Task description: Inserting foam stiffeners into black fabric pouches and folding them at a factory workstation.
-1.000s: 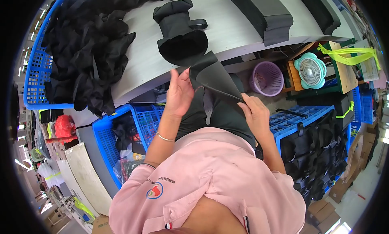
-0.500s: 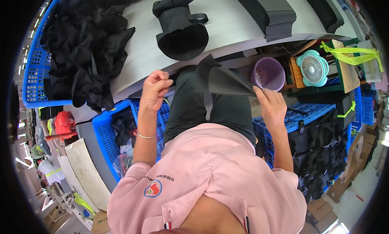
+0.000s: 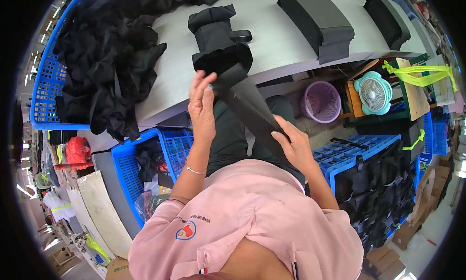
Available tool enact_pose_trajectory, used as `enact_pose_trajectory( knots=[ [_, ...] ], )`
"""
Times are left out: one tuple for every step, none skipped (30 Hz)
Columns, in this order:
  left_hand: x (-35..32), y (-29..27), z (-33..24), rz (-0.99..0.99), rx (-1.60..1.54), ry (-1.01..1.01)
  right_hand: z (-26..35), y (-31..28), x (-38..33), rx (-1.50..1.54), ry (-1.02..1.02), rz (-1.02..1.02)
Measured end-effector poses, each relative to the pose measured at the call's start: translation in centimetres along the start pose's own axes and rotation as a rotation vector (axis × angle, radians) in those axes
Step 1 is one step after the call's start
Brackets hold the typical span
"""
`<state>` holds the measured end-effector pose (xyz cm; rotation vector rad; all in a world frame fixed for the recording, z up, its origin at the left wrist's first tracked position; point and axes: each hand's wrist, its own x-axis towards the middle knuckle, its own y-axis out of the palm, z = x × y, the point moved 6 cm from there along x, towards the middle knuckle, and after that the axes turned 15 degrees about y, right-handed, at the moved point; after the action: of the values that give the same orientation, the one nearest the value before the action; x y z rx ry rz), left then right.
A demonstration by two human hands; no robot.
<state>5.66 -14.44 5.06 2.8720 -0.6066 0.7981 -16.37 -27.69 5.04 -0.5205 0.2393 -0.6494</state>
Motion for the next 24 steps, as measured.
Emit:
enact_pose_trajectory(
  knots=[
    [0.3,-0.4,0.2,-0.019,0.155,0.009,0.1,0.3,0.5,0.053,0.083,-0.004],
    [0.4,-0.3,0.9,-0.023,0.157,0.015,0.4,0.9,1.1,0.054,0.076,-0.004],
    [0.6,-0.2,1.6,-0.01,0.334,0.083,0.5,1.3,1.8,0.051,0.035,-0.038],
    [0.8,-0.1,2.6,0.005,0.511,0.148,0.6,1.9,2.4,0.049,-0.001,-0.072],
    [1.2,0.1,3.7,0.048,0.587,0.182,0.6,2.6,3.1,0.035,-0.002,-0.065],
    [1.8,0.1,5.0,0.043,0.591,0.186,0.9,3.1,3.7,0.037,-0.009,-0.063],
    [2.8,0.6,5.7,0.064,0.493,0.171,1.0,3.6,4.4,0.006,0.015,-0.044],
    [3.3,0.9,6.1,0.086,0.395,0.156,1.3,4.1,5.0,-0.026,0.04,-0.026],
    [3.2,1.3,6.5,0.076,0.336,0.094,2.0,4.4,5.4,-0.044,0.035,-0.034],
    [3.3,1.9,6.1,0.078,0.329,0.096,2.1,4.6,6.2,-0.048,0.037,-0.04],
    [3.4,3.0,5.2,0.191,0.316,0.189,2.2,4.9,7.0,-0.085,-0.004,-0.054],
    [3.2,4.1,4.2,0.304,0.302,0.281,2.5,5.2,7.9,-0.122,-0.043,-0.067],
    [3.0,5.2,2.3,0.358,0.28,0.303,3.2,5.2,8.9,-0.102,-0.084,-0.109],
    [2.2,5.7,1.4,0.431,0.306,0.404,3.2,5.3,10.3,-0.104,-0.085,-0.111],
    [1.1,6.4,0.6,0.52,0.29,0.449,1.8,6.1,11.9,-0.186,0.069,-0.043],
    [0.0,7.0,-0.1,0.615,0.269,0.493,-0.1,6.9,13.2,-0.267,0.229,0.021],
    [-0.2,6.8,-0.5,0.622,0.261,0.494,-0.7,7.1,13.5,-0.198,-0.047,-0.102],
    [-0.5,6.5,-1.2,0.631,0.218,0.538,-1.4,6.9,13.1,-0.127,-0.322,-0.22],
    [-0.8,5.8,-1.9,0.635,0.182,0.576,-1.8,6.9,13.7,-0.038,-0.247,-0.092],
    [-1.3,5.4,-3.0,0.639,0.178,0.568,-2.1,6.8,14.0,0.007,-0.23,-0.038],
    [-1.2,4.0,-3.6,0.47,0.082,0.395,-4.0,7.0,13.9,0.536,0.058,0.024],
    [-1.3,2.4,-3.5,0.292,-0.006,0.22,-4.1,7.9,13.4,1.057,0.356,0.091],
    [-1.8,1.4,-3.5,0.261,0.038,0.232,-3.5,7.4,13.2,1.0,0.495,0.072],
    [-2.1,0.5,-3.4,0.232,0.08,0.243,-2.9,7.0,13.0,0.997,0.503,0.073]
  ],
)
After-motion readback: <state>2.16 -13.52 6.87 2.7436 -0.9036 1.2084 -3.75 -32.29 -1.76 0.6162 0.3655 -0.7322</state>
